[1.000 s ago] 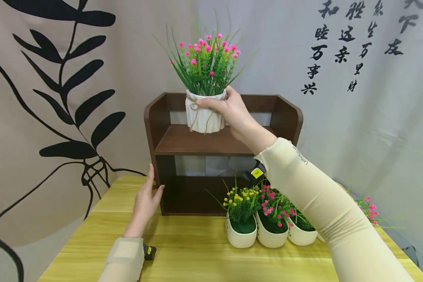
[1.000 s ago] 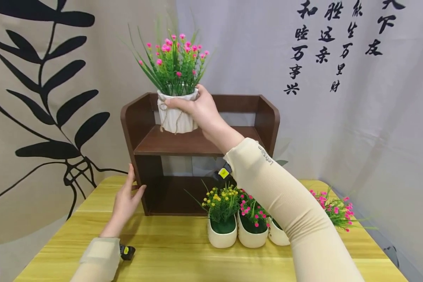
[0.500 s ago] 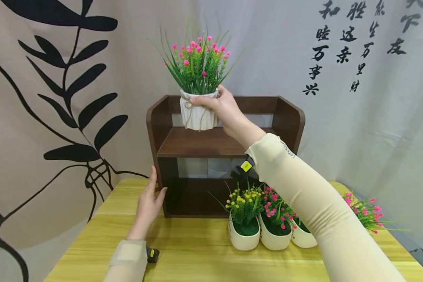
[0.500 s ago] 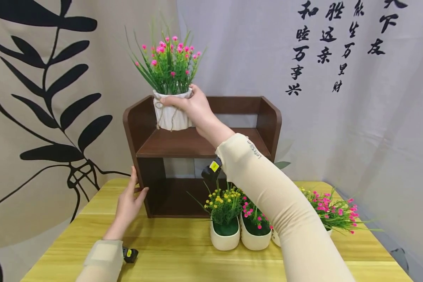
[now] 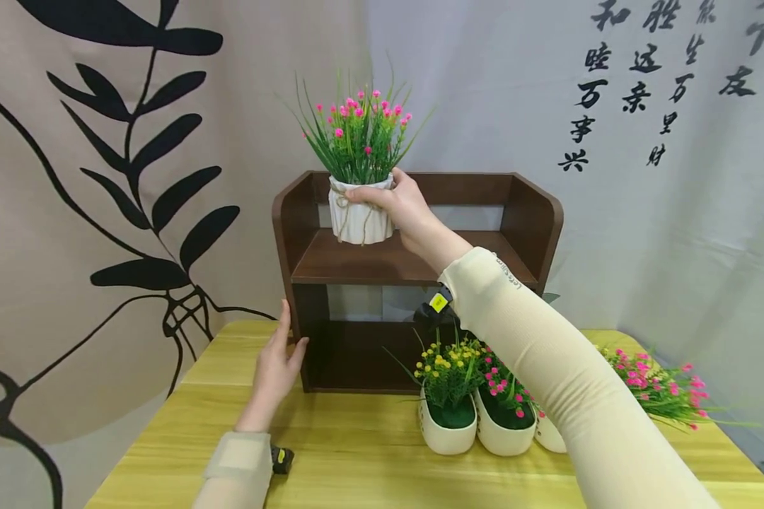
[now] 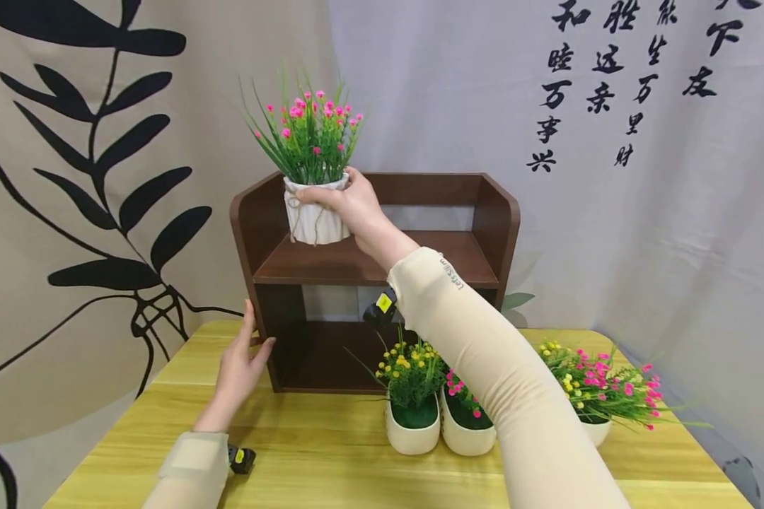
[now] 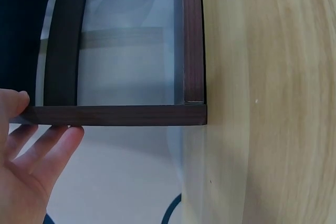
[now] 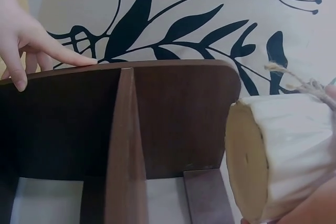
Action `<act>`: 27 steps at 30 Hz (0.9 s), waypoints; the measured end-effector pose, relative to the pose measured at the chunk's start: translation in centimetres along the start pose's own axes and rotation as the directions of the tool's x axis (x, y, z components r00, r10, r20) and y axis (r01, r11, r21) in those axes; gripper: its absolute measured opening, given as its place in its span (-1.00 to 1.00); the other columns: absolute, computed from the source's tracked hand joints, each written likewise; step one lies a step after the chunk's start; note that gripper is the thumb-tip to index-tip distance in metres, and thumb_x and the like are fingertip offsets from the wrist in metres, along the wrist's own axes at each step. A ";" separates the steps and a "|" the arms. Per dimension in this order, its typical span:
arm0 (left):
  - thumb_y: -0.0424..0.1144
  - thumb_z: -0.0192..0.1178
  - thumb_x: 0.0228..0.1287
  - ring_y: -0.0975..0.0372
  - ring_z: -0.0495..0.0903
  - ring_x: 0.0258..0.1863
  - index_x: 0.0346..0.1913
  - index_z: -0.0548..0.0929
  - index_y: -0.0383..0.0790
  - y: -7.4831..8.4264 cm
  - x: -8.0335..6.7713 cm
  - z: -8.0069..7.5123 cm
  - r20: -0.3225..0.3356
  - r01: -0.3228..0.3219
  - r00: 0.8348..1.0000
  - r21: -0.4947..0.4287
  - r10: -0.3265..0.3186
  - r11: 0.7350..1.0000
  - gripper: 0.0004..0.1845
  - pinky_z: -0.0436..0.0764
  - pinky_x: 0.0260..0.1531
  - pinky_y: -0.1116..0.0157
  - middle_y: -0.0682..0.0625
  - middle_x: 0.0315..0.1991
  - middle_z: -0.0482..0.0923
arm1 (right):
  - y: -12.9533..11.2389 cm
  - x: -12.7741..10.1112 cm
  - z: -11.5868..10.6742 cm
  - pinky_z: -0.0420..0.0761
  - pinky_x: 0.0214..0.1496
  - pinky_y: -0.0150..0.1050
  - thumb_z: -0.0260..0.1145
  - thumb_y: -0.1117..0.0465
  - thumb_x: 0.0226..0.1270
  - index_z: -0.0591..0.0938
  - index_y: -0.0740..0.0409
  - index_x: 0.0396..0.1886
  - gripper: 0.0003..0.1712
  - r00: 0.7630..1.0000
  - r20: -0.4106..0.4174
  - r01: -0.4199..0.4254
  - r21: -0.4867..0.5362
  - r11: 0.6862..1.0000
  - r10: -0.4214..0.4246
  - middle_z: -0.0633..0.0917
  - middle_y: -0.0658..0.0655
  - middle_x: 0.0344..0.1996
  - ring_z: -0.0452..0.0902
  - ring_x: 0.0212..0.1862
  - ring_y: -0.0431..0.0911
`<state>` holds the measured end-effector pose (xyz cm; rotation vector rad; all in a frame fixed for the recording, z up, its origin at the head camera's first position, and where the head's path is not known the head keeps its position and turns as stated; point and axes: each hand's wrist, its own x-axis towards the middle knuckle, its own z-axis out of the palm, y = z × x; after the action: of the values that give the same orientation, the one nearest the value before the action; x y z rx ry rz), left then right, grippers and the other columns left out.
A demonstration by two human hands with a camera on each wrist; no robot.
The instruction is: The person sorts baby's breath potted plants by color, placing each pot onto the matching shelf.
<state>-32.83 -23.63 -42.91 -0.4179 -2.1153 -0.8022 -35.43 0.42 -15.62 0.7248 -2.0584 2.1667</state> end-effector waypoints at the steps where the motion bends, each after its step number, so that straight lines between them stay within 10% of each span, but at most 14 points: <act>1: -0.46 0.26 0.26 0.48 0.02 -0.85 0.55 -0.04 -0.19 0.0 0.0 0.0 -0.004 -0.007 1.000 0.002 0.007 1.000 -0.09 0.25 -0.82 0.39 -0.29 0.40 0.21 | 0.2 0.1 0.1 0.59 -0.08 -0.15 0.48 0.23 0.05 0.46 0.16 0.11 -0.39 1.000 0.002 -0.001 0.003 1.000 0.001 0.64 0.16 -0.06 0.60 -0.10 -0.02; 27: -0.47 0.26 0.26 0.60 -0.07 -0.81 0.55 -0.04 -0.18 -0.1 0.0 -0.4 -0.012 -0.032 0.999 -0.002 0.032 0.999 -0.09 0.23 -0.81 0.39 -0.28 0.40 0.21 | 4.9 1.7 2.0 0.49 0.10 -0.17 0.48 0.27 0.02 0.40 0.19 0.26 -0.24 0.998 0.026 -0.055 -0.007 0.998 0.055 0.57 0.15 0.06 0.50 0.04 -0.03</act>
<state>-32.70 -23.96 -42.76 -0.4456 -2.0915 -0.7866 -38.09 -2.47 -19.54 0.7082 -2.1217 2.1895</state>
